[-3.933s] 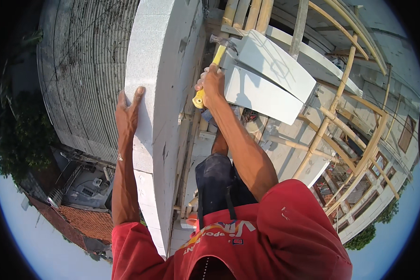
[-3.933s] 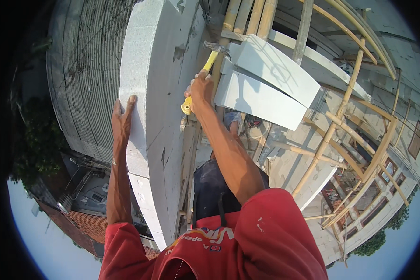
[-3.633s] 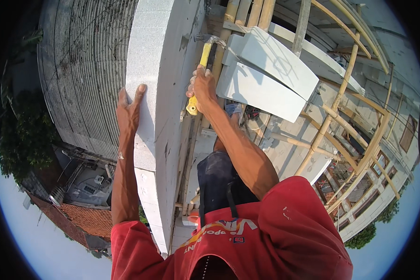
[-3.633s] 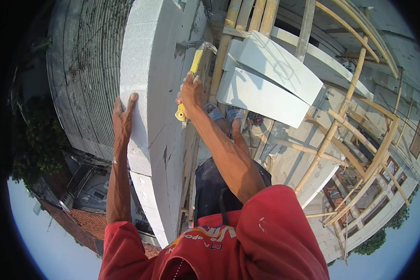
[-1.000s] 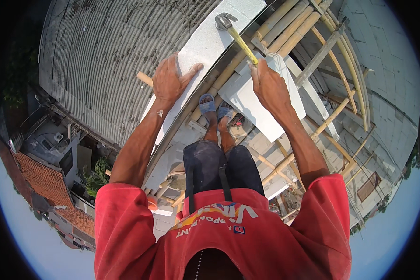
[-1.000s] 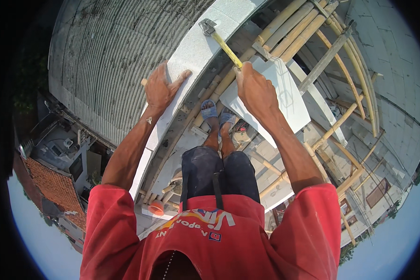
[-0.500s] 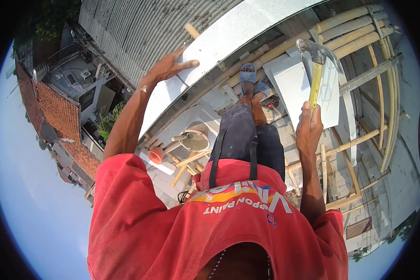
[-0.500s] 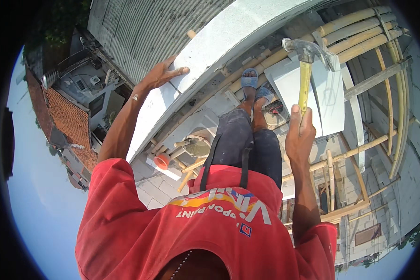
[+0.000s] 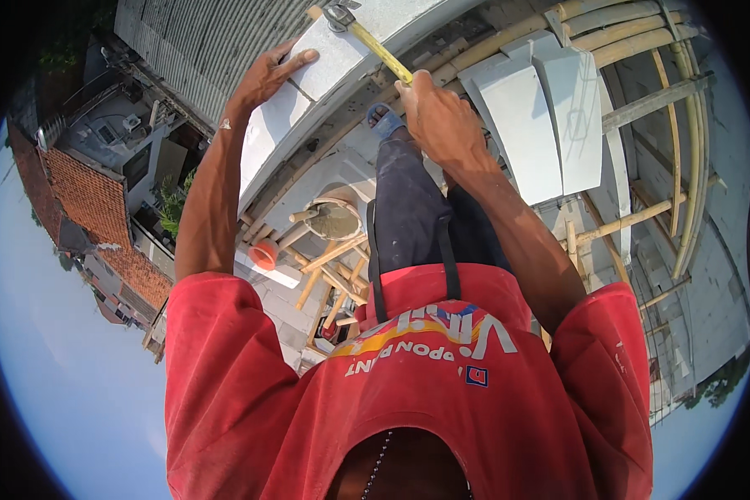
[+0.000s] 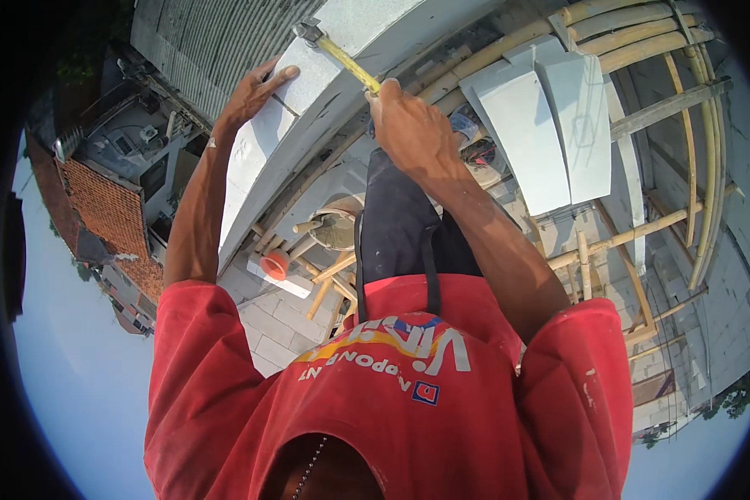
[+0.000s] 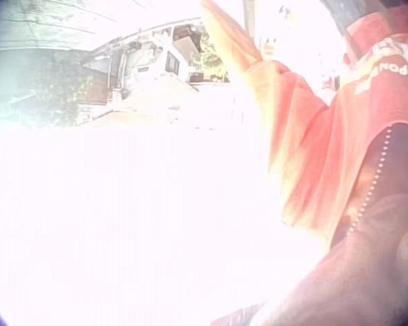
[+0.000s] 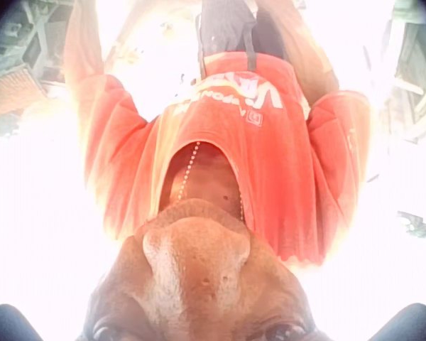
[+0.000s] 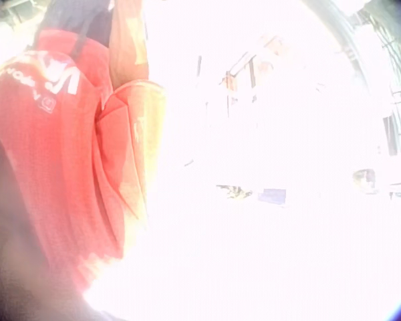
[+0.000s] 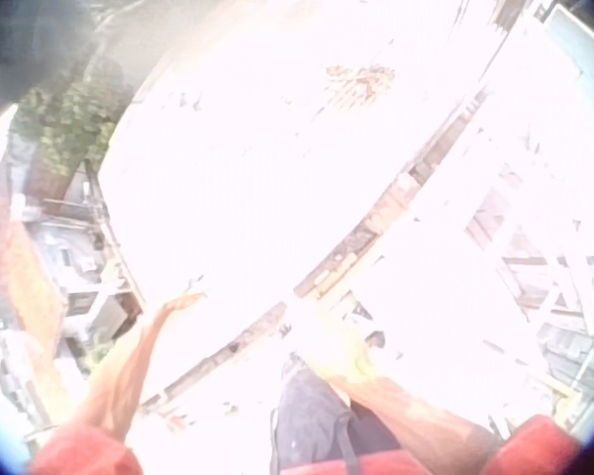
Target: The person applies mortar from a bucket onto a wall and concrete blocks using a trowel, then positions the blocks onto the wall and secures them by tapping with a hammer.
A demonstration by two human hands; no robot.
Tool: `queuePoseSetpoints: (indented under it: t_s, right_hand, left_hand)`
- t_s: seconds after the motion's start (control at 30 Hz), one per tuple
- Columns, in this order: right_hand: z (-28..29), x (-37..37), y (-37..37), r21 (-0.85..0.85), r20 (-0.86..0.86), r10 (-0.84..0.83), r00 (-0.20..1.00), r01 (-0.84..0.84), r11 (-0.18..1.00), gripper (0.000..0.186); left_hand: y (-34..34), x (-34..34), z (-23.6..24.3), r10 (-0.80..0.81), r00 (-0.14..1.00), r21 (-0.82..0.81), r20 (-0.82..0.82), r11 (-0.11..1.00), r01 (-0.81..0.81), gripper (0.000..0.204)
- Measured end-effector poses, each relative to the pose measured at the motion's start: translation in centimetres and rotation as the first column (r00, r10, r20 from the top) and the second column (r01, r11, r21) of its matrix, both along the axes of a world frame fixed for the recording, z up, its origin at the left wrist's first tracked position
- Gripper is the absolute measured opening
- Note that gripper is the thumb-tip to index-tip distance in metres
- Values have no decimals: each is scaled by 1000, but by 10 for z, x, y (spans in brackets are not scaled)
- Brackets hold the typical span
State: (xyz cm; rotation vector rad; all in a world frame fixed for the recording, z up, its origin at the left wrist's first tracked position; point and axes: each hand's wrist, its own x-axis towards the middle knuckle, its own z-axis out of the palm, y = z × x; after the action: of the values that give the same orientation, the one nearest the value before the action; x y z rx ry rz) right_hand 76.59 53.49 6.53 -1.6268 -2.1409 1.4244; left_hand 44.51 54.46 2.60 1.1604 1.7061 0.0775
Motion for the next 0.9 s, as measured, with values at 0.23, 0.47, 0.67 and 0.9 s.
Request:
queuePoseSetpoints:
  t_s: [0.23,0.47,0.67,0.9]
  right_hand:
    - [-9,35,-64,12,-374,-393,840,428,904,41]
    - [-53,-18,-114,-930,314,-945,-93,171,-326,36]
    - [-95,-107,-113,-919,392,-919,-52,-63,-388,33]
    - [-102,-114,-139,-886,464,-875,-138,-94,-454,33]
  left_hand:
    - [-3,-3,-7,-7,1000,93,-11,996,8,81]
    - [1,1,2,39,999,-33,-17,999,-40,85]
    - [7,17,7,-13,1000,27,-20,1000,13,75]
    - [13,8,-1,-282,947,195,-153,931,308,113]
